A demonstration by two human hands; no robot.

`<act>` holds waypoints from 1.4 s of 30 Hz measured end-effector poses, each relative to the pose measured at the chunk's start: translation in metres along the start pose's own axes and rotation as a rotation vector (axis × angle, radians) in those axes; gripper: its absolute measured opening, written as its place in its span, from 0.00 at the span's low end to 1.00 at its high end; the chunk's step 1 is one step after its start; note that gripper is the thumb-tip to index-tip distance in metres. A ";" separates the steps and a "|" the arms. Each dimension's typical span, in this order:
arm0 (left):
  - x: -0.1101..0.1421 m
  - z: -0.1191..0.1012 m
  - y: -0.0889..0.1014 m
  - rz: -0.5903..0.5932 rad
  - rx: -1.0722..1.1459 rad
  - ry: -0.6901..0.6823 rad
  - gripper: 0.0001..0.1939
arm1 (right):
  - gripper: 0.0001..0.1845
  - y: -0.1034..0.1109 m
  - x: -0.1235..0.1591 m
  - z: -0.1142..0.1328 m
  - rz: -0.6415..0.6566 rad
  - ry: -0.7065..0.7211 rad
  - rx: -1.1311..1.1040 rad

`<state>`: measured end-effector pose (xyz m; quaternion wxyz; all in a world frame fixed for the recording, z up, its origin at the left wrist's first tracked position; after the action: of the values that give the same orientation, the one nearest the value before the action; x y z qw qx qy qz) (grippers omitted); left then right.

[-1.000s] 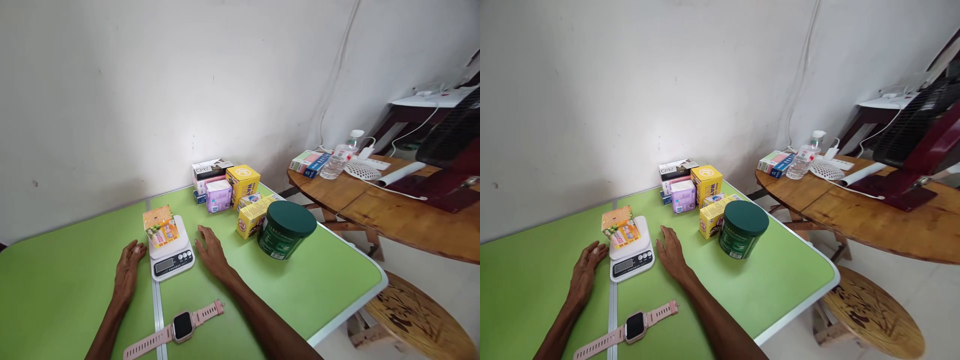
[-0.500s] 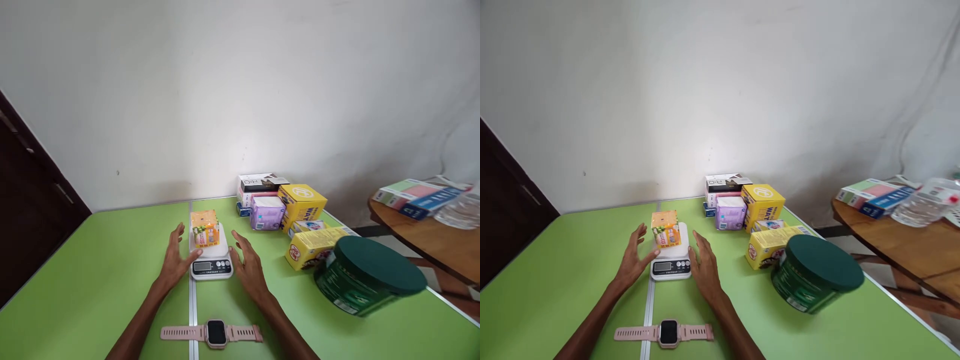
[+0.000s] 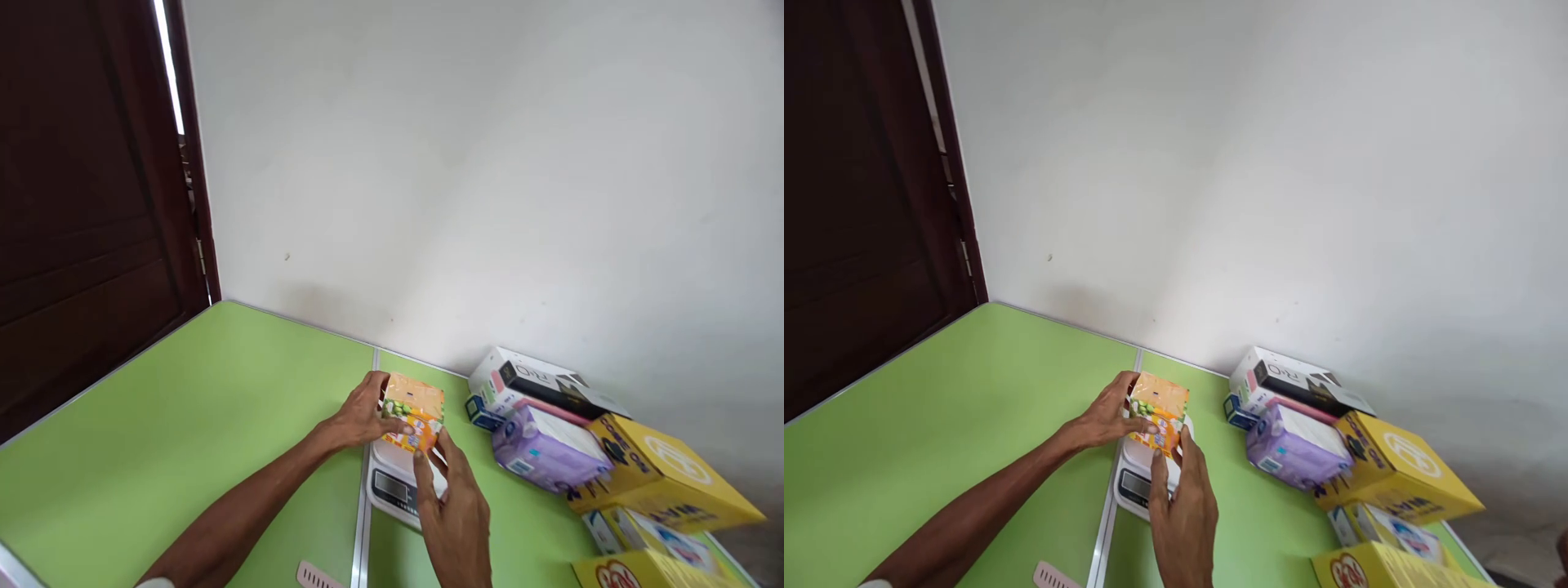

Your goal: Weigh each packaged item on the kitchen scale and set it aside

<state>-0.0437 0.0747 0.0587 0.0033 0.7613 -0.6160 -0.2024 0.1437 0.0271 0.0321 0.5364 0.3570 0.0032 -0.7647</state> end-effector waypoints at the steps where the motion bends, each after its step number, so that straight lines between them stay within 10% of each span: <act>1: -0.002 -0.003 0.008 -0.011 0.018 -0.013 0.36 | 0.34 -0.002 -0.003 0.009 -0.010 0.023 0.006; 6: -0.021 0.004 0.083 -0.174 -0.031 -0.064 0.36 | 0.35 -0.067 -0.021 0.049 0.098 0.068 -0.146; 14: -0.046 0.111 0.199 -0.374 -0.187 0.052 0.33 | 0.33 -0.248 -0.009 0.065 0.356 0.128 -0.370; 19: -0.068 0.143 0.225 -0.446 -0.216 0.053 0.36 | 0.34 -0.309 -0.017 0.067 0.412 0.116 -0.375; 23: -0.080 0.155 0.210 -0.559 -0.287 0.096 0.51 | 0.36 -0.332 -0.037 0.069 0.428 0.072 -0.345; 28: -0.081 0.163 0.175 -0.838 -0.457 0.241 0.60 | 0.36 -0.293 -0.031 0.074 0.424 0.077 -0.319; 35: -0.101 0.156 0.179 -0.896 -0.483 0.335 0.39 | 0.31 -0.132 0.024 0.072 0.481 0.315 -0.347; 42: -0.108 0.075 0.157 -0.740 -0.456 0.278 0.30 | 0.31 -0.005 0.048 0.024 0.097 0.220 -0.194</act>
<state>-0.2316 0.1565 0.0625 0.1809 0.9300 -0.2360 -0.2161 0.1189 -0.0190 0.0218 0.6012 0.3848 0.1184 -0.6902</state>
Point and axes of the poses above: each hand's wrist, its own x-axis away from the middle knuckle, its own y-axis out of the back of the hand, z = x × y, the point moved 3 cm from there along -x, towards the middle knuckle, and after that the axes turned 13 degrees about -z, right-handed, at the moved point
